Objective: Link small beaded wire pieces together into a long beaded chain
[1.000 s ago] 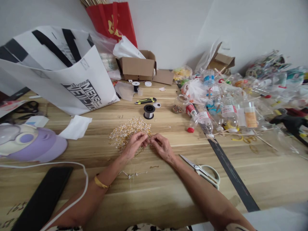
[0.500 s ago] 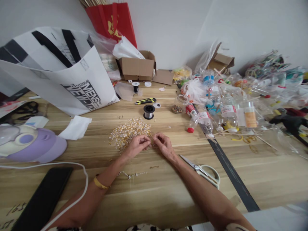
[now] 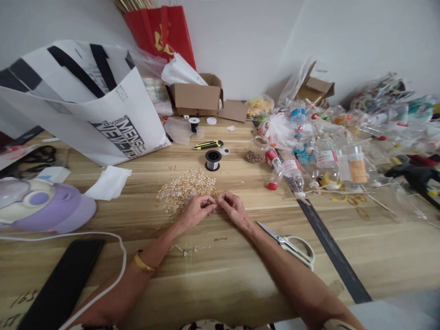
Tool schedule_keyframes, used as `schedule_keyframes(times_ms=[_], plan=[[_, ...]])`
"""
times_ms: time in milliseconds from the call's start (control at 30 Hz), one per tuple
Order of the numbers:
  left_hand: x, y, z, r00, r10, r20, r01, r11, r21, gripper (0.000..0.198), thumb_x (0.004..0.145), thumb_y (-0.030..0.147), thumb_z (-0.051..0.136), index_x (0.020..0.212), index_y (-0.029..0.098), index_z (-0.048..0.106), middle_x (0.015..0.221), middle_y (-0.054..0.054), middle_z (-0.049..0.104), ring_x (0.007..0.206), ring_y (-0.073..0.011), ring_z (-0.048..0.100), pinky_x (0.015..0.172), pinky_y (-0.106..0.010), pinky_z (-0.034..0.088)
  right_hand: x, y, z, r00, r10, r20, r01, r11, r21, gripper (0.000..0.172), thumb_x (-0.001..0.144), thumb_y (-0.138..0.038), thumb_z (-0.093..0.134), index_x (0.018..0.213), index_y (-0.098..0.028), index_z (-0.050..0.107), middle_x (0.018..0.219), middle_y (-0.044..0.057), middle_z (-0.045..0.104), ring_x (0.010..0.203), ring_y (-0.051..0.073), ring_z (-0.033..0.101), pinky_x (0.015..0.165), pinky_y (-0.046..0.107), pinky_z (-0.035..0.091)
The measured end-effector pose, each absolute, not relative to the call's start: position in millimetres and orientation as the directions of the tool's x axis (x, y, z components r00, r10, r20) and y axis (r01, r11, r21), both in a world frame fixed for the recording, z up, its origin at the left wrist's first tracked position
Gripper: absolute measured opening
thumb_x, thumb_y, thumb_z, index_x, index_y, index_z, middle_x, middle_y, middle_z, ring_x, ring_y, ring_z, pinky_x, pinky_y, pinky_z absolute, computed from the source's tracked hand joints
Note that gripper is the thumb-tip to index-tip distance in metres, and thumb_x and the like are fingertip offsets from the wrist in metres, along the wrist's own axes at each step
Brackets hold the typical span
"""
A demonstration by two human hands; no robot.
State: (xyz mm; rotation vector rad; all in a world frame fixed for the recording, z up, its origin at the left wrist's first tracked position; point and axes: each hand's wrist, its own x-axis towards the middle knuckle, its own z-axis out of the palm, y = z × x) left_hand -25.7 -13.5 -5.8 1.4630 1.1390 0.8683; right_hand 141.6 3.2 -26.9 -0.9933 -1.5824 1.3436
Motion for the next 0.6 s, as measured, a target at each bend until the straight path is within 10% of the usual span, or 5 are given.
schedule_keyframes(times_ms=[600], plan=[[-25.7,-13.3,-6.2,0.265,0.956,-0.129,0.138,0.095,0.986,0.02,0.074,0.032,0.067,0.074,0.012,0.067,0.058,-0.002,0.064,0.05,-0.0099,0.055,0.051,-0.021,0.045,139.8,-1.4,-19.2,-0.329,0.926,0.185,0.089,0.226,-0.97,0.026,0.085,-0.042,0.057,0.078,-0.017,0.058,0.07,0.002,0.058,0.064,0.014,0.053,0.06,0.025,0.043]])
